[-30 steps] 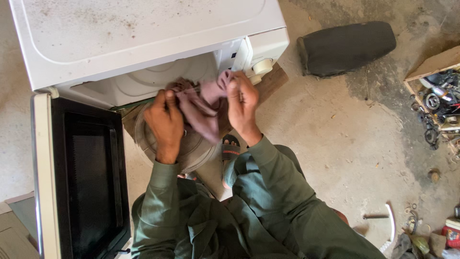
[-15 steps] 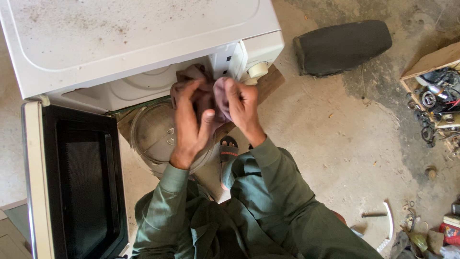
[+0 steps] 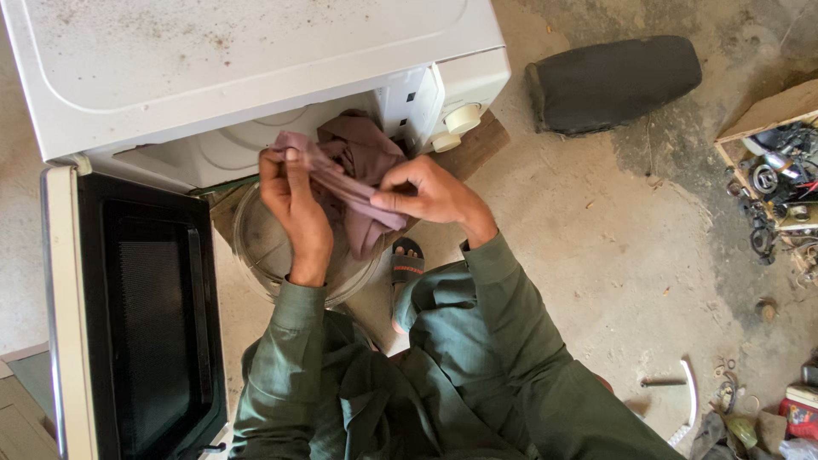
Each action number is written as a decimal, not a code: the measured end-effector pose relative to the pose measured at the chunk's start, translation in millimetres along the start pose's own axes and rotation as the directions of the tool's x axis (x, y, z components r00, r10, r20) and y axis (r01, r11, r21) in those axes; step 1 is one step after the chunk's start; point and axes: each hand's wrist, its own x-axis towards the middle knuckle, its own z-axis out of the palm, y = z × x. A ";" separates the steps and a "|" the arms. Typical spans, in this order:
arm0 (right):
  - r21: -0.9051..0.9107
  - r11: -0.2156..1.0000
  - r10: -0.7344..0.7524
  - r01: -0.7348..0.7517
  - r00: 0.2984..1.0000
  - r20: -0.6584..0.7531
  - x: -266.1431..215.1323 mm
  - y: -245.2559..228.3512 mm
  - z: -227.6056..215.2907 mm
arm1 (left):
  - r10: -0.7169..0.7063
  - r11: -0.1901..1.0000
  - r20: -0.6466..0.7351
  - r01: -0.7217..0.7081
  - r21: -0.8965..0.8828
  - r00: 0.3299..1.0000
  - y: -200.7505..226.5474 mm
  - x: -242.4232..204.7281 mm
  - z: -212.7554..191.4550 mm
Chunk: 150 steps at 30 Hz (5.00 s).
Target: The person opens a white microwave, removes the glass turntable, and wipes the interior walls and ceiling with a cloth. They then wipe the exterior control panel and door area before placing the turntable back inside.
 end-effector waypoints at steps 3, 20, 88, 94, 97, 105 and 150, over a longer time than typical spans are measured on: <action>-0.019 0.991 -0.129 0.129 0.991 -0.038 -0.4 -11.0 0.9 | 0.142 0.955 -0.071 -0.117 0.274 0.987 -8.9 1.4 -9.6; -0.633 0.766 -0.642 0.112 0.183 -0.745 8.1 25.9 33.6 | -0.045 0.938 0.280 -0.056 0.341 0.959 33.3 -4.7 12.2; -0.210 0.976 -0.213 0.055 0.048 -0.976 -8.7 36.1 -32.8 | 0.083 0.510 0.636 -0.581 0.634 0.767 1.4 -9.2 15.6; -0.185 0.975 -0.194 0.126 0.064 -0.979 -8.8 13.7 -26.7 | 0.061 0.516 0.639 -0.572 0.638 0.767 1.4 -11.3 19.5; -0.417 0.907 -0.421 0.060 0.136 -0.897 -11.5 1.1 -24.1 | 0.052 0.524 0.642 -0.568 0.635 0.765 3.6 -12.3 23.0; -0.561 0.823 -0.538 -0.091 0.196 -0.820 -14.6 -8.7 -18.2 | 0.046 0.513 0.652 -0.578 0.635 0.757 5.4 -14.1 27.2; -0.516 0.813 -0.576 0.269 0.245 -0.780 -0.2 2.4 22.0 | 0.248 0.701 0.367 -0.427 0.571 0.897 2.6 -7.8 18.6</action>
